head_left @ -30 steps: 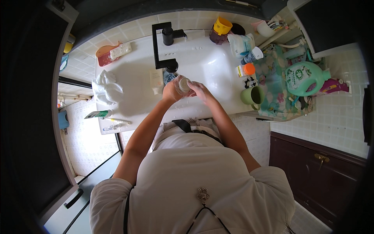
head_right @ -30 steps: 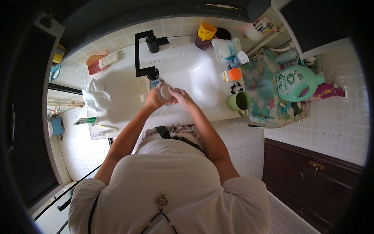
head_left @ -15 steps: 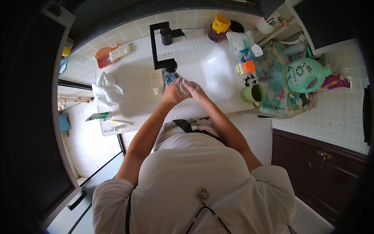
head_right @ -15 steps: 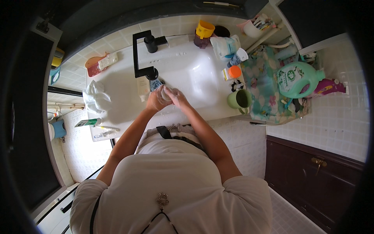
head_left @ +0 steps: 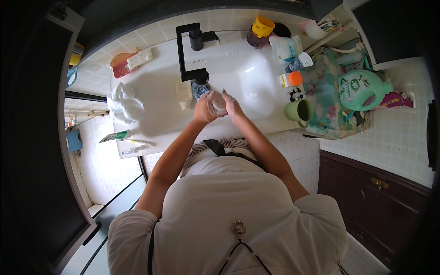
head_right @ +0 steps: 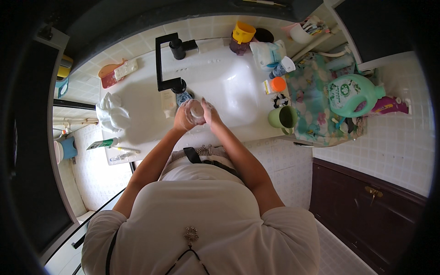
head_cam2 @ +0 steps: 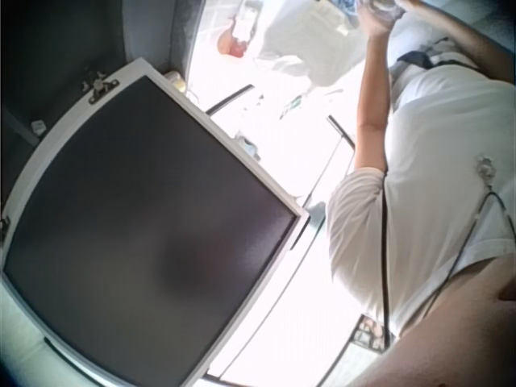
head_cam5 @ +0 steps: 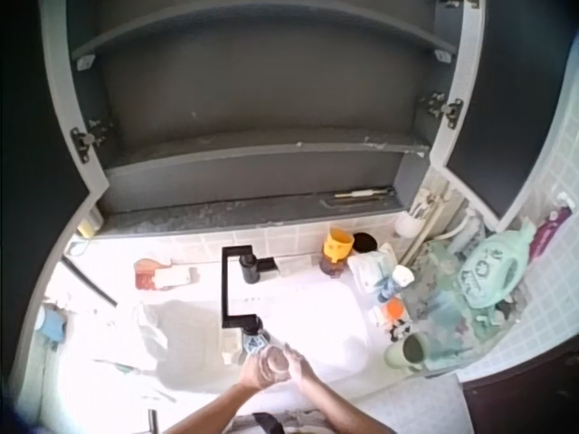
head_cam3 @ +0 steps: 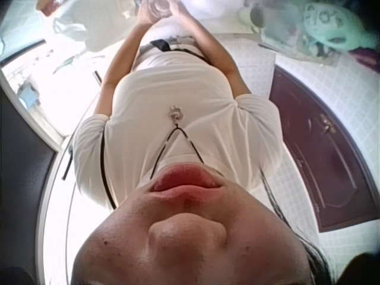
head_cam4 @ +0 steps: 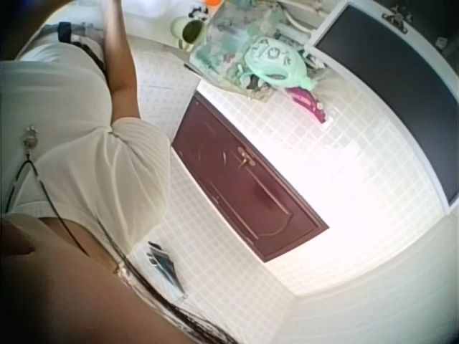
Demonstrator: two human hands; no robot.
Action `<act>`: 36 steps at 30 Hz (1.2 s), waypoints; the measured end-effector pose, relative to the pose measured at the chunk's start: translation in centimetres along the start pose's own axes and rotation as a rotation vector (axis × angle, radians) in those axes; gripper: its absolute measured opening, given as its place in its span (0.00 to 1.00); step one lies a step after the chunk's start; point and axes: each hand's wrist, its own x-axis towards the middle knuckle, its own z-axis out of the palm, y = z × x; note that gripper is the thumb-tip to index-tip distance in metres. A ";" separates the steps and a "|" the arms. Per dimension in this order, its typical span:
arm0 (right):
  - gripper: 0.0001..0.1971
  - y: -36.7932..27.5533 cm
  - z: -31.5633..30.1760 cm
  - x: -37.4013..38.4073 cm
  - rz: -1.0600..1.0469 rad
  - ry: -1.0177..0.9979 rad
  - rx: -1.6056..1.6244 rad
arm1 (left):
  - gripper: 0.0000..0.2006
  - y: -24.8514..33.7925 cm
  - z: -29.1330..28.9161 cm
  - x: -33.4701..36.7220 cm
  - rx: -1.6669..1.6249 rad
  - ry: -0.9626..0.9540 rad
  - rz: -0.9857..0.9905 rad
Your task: The person cleans a razor and its components by rinsing them under a faucet, wiping them with a paper towel, and using a small brush.
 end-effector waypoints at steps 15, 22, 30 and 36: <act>0.28 3.2 -1.7 3.2 0.308 -0.039 -0.182 | 0.16 -3.3 5.2 2.0 -0.886 -0.123 -0.963; 0.29 3.5 -3.5 6.5 0.045 0.030 -0.970 | 0.24 -7.2 8.9 4.0 -1.291 -0.278 -1.340; 0.18 9.0 -6.0 10.9 -0.006 0.043 -0.258 | 0.30 -8.3 9.6 6.2 -1.126 -0.612 -1.373; 0.17 7.2 -6.5 8.9 0.166 0.010 0.018 | 0.23 -5.9 9.1 6.0 -0.869 -0.261 -1.276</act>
